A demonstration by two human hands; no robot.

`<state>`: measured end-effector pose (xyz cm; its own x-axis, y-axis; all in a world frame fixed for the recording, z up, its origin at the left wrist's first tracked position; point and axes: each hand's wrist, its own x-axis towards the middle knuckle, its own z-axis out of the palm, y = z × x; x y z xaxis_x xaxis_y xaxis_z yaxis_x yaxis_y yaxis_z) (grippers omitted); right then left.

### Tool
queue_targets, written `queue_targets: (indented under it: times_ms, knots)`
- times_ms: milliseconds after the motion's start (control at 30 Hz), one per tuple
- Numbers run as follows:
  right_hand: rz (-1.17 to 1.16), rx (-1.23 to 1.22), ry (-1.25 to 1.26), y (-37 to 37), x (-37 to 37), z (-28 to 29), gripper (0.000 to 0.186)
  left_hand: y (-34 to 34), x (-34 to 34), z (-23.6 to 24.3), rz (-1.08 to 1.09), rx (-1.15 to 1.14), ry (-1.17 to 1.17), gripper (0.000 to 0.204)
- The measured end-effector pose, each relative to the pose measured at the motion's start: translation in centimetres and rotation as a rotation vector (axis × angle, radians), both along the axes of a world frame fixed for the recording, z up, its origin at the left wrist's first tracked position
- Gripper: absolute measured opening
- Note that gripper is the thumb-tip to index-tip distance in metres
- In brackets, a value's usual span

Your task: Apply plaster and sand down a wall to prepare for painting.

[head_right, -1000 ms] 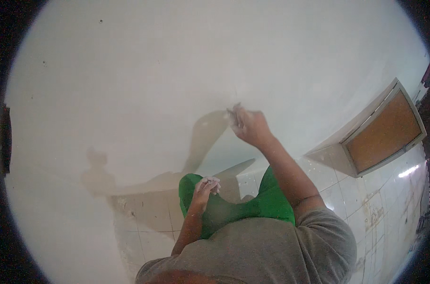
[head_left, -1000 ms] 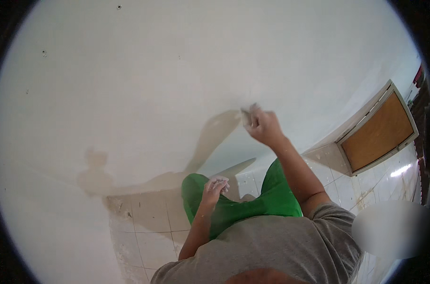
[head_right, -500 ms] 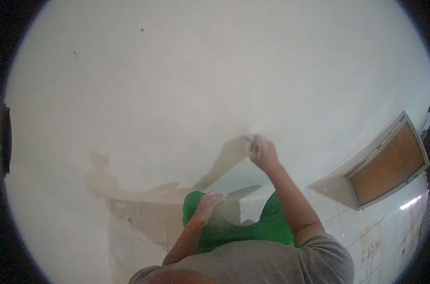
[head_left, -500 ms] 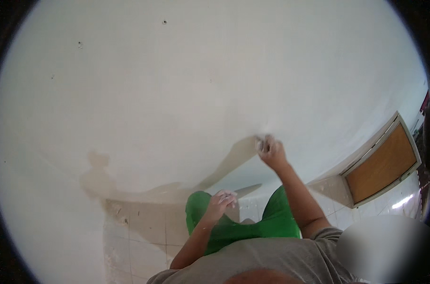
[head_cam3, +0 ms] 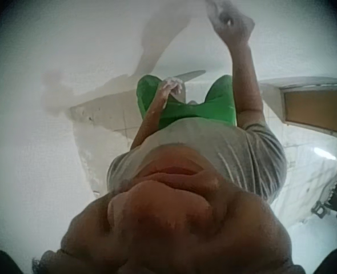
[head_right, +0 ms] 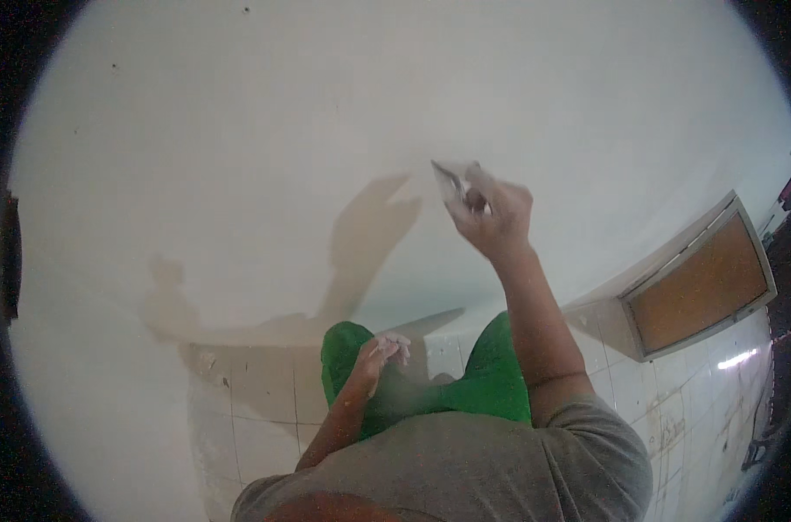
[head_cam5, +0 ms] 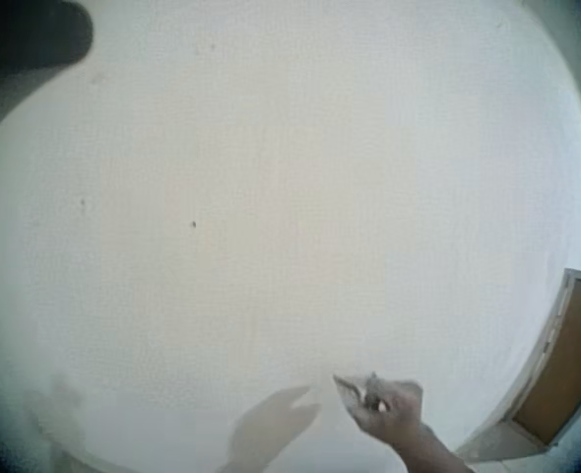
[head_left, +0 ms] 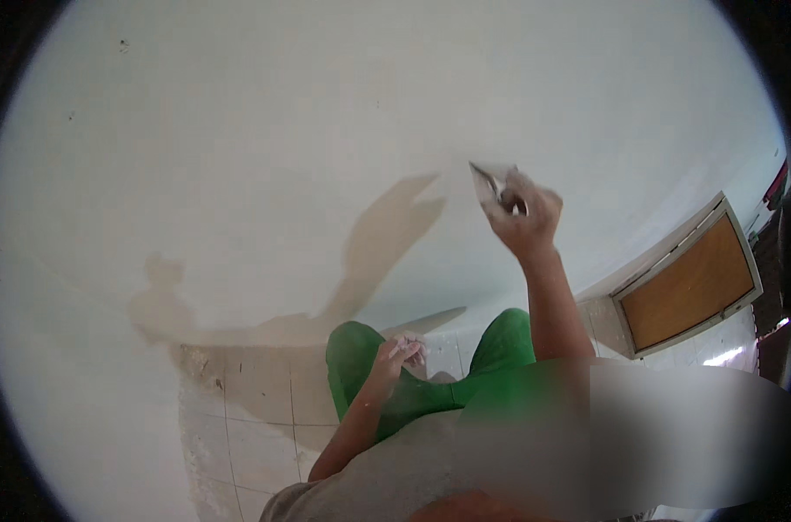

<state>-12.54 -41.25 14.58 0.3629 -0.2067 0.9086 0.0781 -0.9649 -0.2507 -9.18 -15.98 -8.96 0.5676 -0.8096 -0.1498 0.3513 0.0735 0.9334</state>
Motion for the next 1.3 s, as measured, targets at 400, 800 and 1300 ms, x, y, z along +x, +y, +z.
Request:
queue_targets:
  times_ms: [400, 800, 1300]
  knots:
    - [0.054, 0.308, 0.16, -1.3, 3.2, -11.6, 0.013, -0.6, 0.7, 1.1, 0.058, -0.061, 0.084, 0.027]
    - [0.12, 0.277, 0.053, 1.1, -1.2, -6.2, 0.016, 0.6, 0.2, 0.5, 0.088, 0.05, 0.111, 0.038]
    - [0.021, 0.138, 0.251, -1.2, 1.9, -21.0, 0.044, -1.5, 0.5, 0.6, 0.159, 0.008, 0.264, 0.032]
